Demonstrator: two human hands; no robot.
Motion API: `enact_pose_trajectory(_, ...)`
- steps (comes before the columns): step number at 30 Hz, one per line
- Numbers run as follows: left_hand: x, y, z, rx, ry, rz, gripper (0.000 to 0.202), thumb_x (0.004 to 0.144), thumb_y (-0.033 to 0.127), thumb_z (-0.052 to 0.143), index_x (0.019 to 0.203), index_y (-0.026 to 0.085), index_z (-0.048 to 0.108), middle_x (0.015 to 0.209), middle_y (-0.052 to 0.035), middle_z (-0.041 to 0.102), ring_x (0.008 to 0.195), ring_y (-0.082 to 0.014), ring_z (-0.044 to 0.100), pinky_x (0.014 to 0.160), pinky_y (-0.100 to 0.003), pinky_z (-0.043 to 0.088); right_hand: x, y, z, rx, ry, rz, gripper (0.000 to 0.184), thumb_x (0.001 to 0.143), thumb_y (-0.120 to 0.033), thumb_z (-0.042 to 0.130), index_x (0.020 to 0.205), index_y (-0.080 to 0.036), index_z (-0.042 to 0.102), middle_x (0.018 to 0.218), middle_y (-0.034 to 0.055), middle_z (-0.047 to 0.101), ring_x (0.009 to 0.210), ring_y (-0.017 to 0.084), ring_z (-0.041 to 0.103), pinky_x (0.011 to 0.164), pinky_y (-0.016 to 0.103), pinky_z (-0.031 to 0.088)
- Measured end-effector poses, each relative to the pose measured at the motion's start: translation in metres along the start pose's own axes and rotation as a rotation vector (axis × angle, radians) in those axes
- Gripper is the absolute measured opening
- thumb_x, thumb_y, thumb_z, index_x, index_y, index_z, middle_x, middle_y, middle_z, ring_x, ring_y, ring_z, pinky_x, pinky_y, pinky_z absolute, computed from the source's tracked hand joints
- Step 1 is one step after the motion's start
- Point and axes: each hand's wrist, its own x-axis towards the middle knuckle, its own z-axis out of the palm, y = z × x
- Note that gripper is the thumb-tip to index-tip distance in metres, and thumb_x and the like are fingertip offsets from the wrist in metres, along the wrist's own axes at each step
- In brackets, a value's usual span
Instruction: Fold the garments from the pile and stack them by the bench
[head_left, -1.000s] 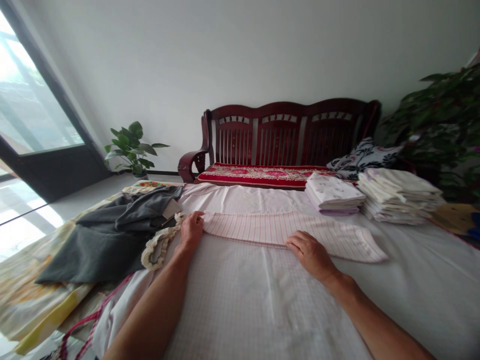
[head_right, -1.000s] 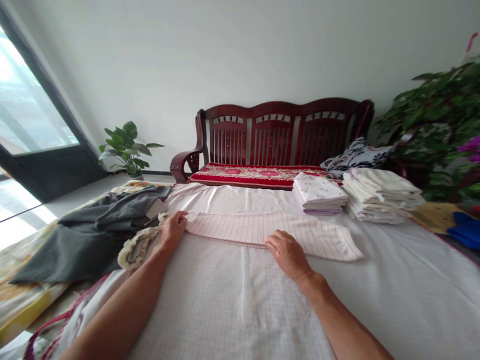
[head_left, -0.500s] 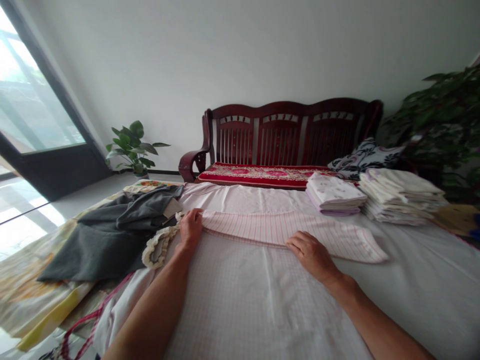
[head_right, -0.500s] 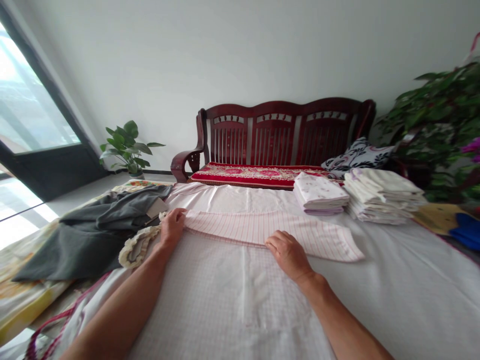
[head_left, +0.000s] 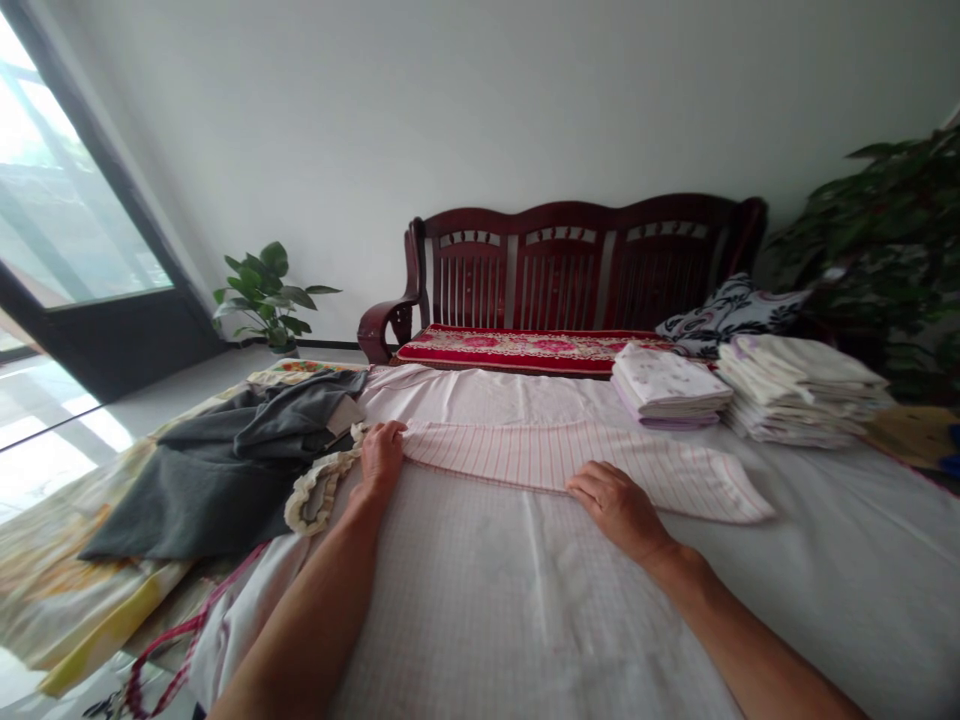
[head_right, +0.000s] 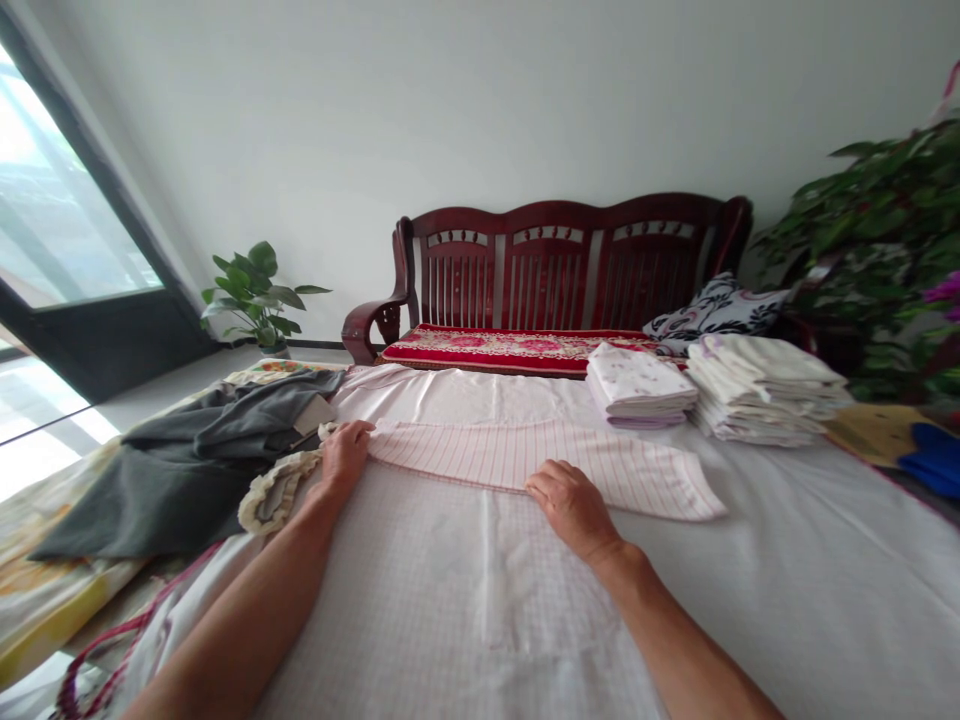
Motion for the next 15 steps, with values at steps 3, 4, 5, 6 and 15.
enact_pose_trajectory(3,0.0,0.002,-0.002,0.06,-0.067,-0.017,0.031,0.088,0.017,0.049,0.1,0.02,0.077,0.1,-0.0087,0.072,0.094,-0.0221,0.065,0.083,-0.03,0.047,0.0,0.001,0.002,-0.002,-0.005,-0.009,0.016,0.094,-0.019,0.059,0.083,-0.022,0.07,0.082,0.0038,0.067,0.084,0.02,0.062,0.076,0.031,0.047)
enact_pose_trajectory(4,-0.001,0.002,-0.003,0.076,-0.083,-0.015,0.031,0.088,0.017,0.049,0.1,0.021,0.077,0.1,-0.0091,0.072,0.095,-0.0225,0.065,0.083,-0.03,0.047,0.0,0.002,0.002,0.001,-0.005,-0.008,0.016,0.094,-0.019,0.06,0.083,-0.022,0.07,0.083,0.0038,0.067,0.084,0.02,0.061,0.077,0.031,0.047)
enact_pose_trajectory(5,-0.001,0.002,-0.004,0.093,-0.093,-0.008,0.032,0.088,0.017,0.049,0.1,0.021,0.078,0.101,-0.0093,0.072,0.096,-0.0231,0.065,0.083,-0.031,0.047,0.0,0.002,0.003,0.005,-0.005,-0.004,0.015,0.094,-0.019,0.06,0.084,-0.022,0.071,0.083,0.0038,0.067,0.085,0.02,0.061,0.077,0.031,0.047)
enact_pose_trajectory(6,-0.002,0.002,-0.005,0.113,-0.094,0.001,0.032,0.088,0.017,0.048,0.101,0.021,0.078,0.101,-0.0096,0.072,0.096,-0.0239,0.065,0.083,-0.032,0.047,-0.001,0.002,0.003,0.008,-0.004,0.002,0.014,0.093,-0.019,0.061,0.083,-0.022,0.071,0.083,0.0037,0.067,0.084,0.02,0.061,0.077,0.031,0.047)
enact_pose_trajectory(15,-0.007,0.011,0.004,0.062,0.076,0.373,0.038,0.098,0.032,0.04,0.114,0.023,0.073,0.116,-0.0078,0.072,0.108,-0.0271,0.063,0.099,-0.041,0.047,-0.002,-0.007,0.0,0.047,-0.011,-0.002,0.011,0.088,-0.016,0.069,0.081,-0.022,0.075,0.082,0.0017,0.068,0.083,0.017,0.06,0.078,0.029,0.046)
